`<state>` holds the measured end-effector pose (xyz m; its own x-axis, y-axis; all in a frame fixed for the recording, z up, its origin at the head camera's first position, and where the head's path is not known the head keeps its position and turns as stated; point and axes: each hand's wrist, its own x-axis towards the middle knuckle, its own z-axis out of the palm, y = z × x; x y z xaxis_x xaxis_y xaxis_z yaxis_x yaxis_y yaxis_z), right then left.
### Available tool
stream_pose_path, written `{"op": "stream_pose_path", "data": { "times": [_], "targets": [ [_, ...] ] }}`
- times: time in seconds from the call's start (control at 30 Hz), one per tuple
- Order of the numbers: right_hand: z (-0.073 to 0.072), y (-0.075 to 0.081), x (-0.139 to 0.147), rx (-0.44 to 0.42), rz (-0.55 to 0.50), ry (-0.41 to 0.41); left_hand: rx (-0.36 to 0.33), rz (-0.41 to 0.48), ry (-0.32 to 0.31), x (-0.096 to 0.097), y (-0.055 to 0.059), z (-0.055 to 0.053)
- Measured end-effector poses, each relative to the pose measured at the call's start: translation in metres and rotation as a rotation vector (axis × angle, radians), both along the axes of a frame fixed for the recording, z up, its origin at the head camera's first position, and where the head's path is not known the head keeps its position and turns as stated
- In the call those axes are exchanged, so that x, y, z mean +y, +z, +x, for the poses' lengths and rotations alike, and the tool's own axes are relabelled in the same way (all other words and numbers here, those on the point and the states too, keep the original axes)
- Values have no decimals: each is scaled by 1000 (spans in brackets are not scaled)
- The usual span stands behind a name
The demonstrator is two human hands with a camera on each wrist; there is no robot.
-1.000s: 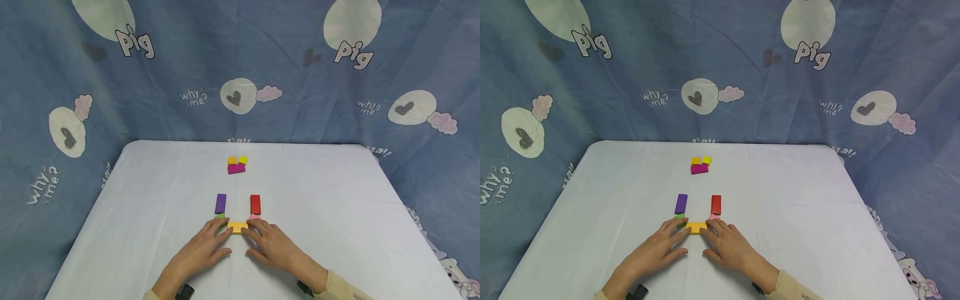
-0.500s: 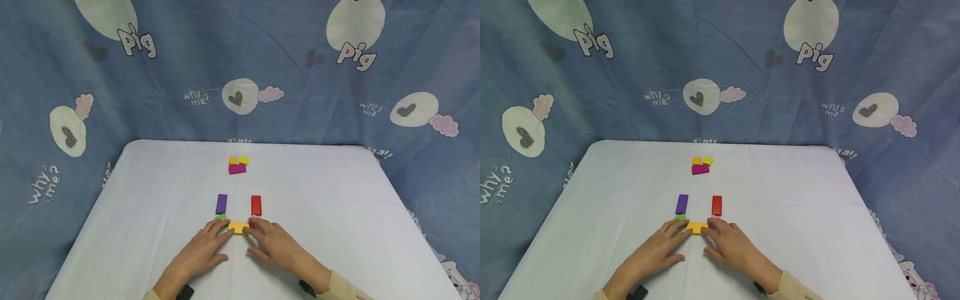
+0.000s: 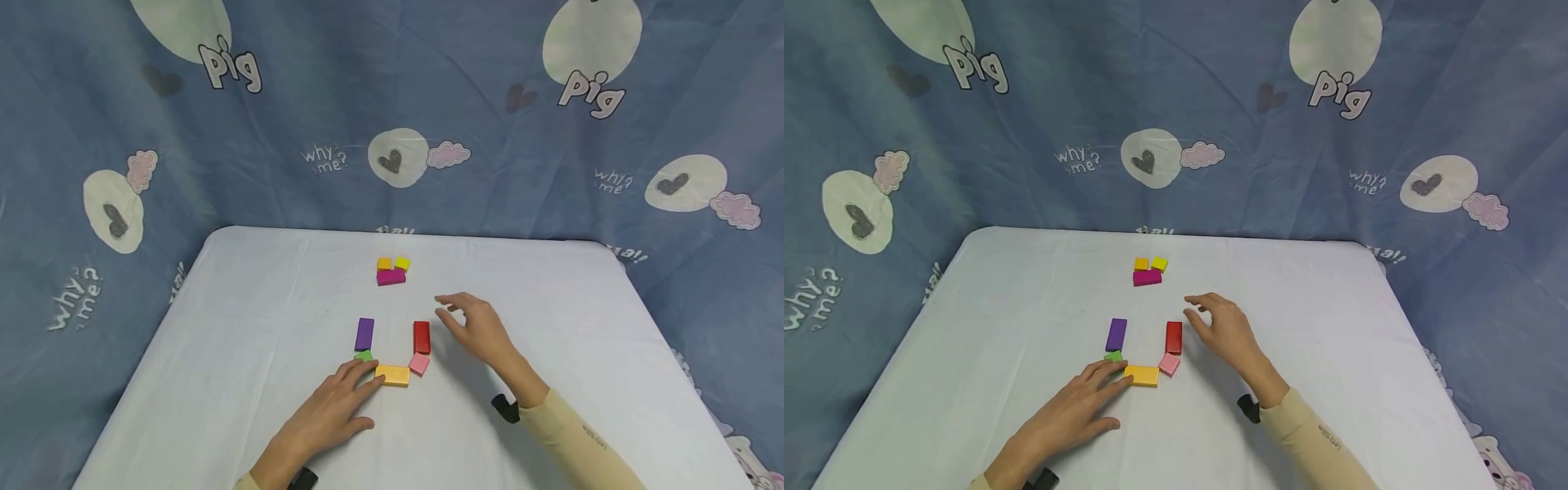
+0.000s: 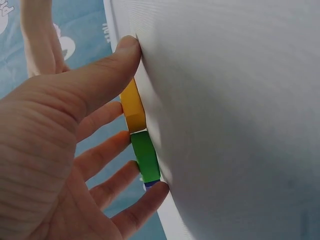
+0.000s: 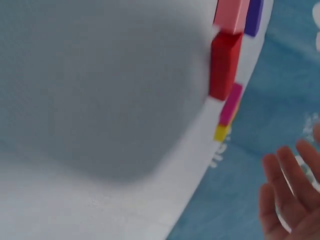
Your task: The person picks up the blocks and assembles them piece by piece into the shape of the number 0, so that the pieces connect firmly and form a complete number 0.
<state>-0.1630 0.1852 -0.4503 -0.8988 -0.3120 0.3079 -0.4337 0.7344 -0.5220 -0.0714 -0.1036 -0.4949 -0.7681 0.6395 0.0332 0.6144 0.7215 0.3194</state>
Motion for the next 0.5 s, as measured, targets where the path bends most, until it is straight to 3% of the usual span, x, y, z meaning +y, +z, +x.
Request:
{"op": "stream_pose_path", "data": {
  "times": [0.17,0.33,0.5],
  "targets": [
    [-36,-4,6,-26,-129,-95,19,8,-12,0,-1,-1],
    [-70,-10,1,-145,-121,-149,29,10,-4,-1,-2,-2],
    [-97,-19,-6,-284,-96,-189,-3,12,4,-1,-2,-1]
  ]
}}
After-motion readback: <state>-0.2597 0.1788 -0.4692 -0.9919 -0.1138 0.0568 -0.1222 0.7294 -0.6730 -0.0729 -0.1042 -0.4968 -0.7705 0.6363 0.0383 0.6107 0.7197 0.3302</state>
